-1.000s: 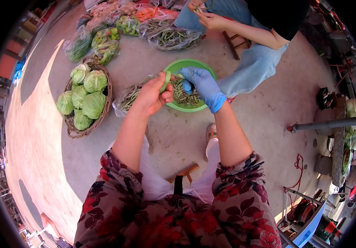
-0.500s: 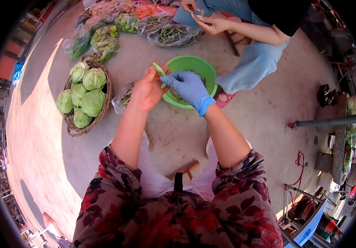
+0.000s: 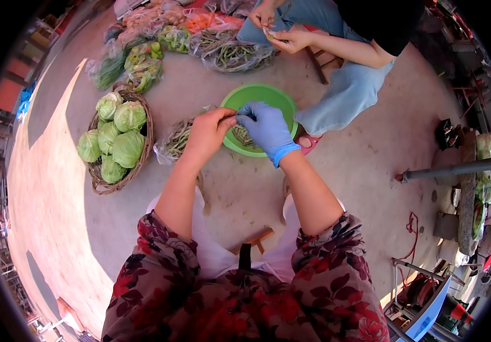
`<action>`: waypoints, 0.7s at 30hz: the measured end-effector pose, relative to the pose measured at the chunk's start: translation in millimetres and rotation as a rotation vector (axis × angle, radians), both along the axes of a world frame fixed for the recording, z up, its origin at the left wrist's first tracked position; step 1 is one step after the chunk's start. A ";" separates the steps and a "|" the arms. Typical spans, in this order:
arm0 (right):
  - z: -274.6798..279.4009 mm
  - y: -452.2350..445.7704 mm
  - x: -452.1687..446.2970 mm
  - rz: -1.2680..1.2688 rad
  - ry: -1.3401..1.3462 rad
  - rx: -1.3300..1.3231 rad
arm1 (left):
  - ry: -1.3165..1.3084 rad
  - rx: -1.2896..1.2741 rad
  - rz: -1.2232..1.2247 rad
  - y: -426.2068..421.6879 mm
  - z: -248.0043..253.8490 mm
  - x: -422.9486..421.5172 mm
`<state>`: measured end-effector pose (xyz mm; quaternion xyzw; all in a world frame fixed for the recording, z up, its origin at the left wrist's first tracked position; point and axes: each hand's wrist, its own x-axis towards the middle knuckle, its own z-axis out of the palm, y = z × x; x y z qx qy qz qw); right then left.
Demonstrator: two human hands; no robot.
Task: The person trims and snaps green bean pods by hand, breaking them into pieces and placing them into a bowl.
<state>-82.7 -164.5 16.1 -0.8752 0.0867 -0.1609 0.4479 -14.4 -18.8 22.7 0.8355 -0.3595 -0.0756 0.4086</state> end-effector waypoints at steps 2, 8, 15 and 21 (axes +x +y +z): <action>3.3 -1.0 -1.3 -0.012 0.063 0.145 | 0.074 -0.121 -0.012 2.8 0.5 2.1; 3.9 -13.9 -0.6 0.159 0.088 0.462 | 0.688 -0.304 -0.054 1.9 -4.4 9.2; -0.8 6.4 -0.8 -0.091 -0.234 -0.261 | 1.022 -0.517 0.157 -17.1 -12.6 -7.2; 10.1 8.9 -8.6 -0.158 -0.420 -0.147 | 1.176 -0.721 0.300 -26.5 -11.9 -13.1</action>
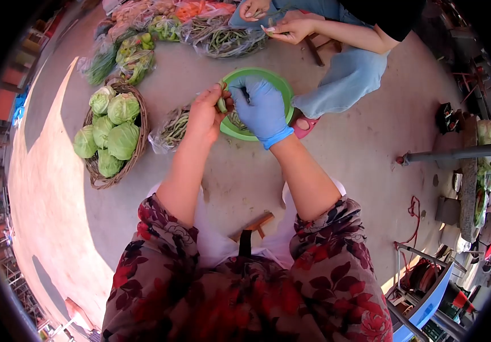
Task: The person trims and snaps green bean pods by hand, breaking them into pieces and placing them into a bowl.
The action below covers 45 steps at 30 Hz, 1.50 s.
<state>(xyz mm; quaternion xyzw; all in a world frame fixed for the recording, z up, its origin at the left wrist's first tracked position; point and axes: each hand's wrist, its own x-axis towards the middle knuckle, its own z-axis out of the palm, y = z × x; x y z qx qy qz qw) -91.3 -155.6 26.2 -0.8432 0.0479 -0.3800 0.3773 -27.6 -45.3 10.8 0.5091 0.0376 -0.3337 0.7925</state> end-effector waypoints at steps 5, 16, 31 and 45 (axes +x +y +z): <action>-2.3 -27.6 -2.7 -0.046 -0.005 0.406 | -0.117 -0.016 0.061 -15.2 -13.8 14.8; -1.6 -52.9 -9.1 0.002 0.064 0.725 | -0.100 0.314 0.016 -27.8 -28.4 28.8; -56.8 23.3 11.9 0.606 0.497 -0.167 | 0.025 0.003 0.167 78.9 17.2 59.0; -170.4 124.6 103.6 0.472 0.848 -0.031 | 0.398 -0.338 0.508 210.5 -9.3 66.4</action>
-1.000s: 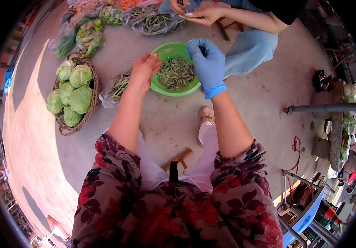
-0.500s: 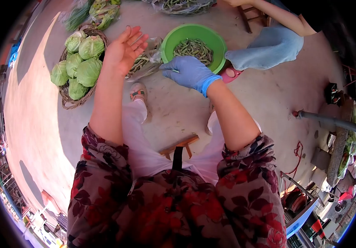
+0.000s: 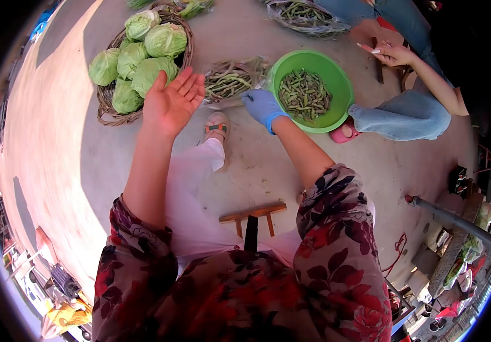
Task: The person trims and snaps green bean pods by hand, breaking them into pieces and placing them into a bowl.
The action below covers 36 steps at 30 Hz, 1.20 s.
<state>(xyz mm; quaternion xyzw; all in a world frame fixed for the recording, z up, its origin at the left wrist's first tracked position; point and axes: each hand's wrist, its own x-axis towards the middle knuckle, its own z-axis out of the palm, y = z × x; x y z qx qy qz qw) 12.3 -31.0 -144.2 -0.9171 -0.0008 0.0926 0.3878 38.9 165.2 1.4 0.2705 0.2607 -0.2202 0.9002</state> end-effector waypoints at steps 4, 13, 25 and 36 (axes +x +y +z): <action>-75.0 24.1 59.4 -0.057 -0.131 -0.162 | 0.044 -0.030 0.047 21.8 -7.8 -0.2; -144.1 29.6 97.1 -0.108 0.494 -0.380 | -0.092 -0.146 0.103 30.3 16.6 11.0; -32.2 0.3 40.3 -0.030 0.235 -0.400 | -0.102 -0.015 0.161 25.1 20.1 12.6; -67.0 33.3 83.0 0.079 0.097 -0.601 | 0.069 -0.128 0.127 19.1 16.2 7.9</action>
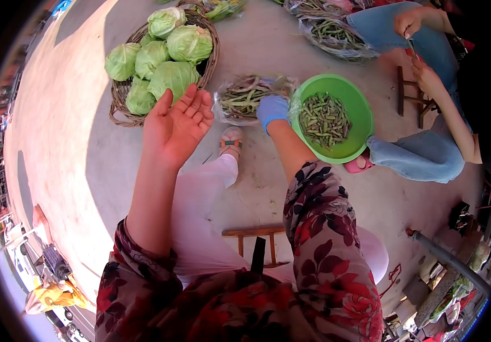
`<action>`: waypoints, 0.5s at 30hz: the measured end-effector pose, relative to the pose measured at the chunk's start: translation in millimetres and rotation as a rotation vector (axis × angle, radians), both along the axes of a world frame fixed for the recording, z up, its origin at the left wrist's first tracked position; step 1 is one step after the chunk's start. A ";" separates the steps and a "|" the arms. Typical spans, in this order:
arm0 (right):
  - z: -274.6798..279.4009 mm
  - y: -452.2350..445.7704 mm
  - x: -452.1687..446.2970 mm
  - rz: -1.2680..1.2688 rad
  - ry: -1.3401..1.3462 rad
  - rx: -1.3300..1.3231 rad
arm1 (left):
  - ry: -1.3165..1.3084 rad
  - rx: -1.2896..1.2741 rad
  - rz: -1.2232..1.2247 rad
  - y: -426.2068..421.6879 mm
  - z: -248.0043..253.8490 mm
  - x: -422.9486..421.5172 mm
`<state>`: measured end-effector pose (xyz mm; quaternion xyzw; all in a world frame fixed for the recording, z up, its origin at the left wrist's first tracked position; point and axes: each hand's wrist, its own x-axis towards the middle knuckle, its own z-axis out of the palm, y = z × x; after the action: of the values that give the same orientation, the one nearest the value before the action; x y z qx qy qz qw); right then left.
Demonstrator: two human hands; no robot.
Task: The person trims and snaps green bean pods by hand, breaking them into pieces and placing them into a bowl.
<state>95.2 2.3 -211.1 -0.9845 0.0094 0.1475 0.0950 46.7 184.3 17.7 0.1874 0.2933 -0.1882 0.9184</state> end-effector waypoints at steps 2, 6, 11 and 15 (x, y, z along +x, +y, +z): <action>-18.3 15.7 18.1 0.114 -0.117 -0.040 | -0.010 -0.017 -0.024 6.0 -4.5 -0.7; -80.2 43.0 50.7 0.275 -0.280 0.196 | -0.021 -0.076 -0.022 9.1 -3.2 -1.3; -113.5 46.0 78.8 0.202 -0.064 -0.085 | -0.006 -0.036 -0.015 12.6 -3.3 2.0; -80.8 28.1 60.3 0.355 -0.007 -0.072 | -0.062 0.002 -0.020 7.4 2.2 0.7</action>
<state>155.5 30.4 -291.9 -0.9739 -0.1595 0.1581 0.0323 47.4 191.7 19.8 0.1973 0.2631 -0.1913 0.9248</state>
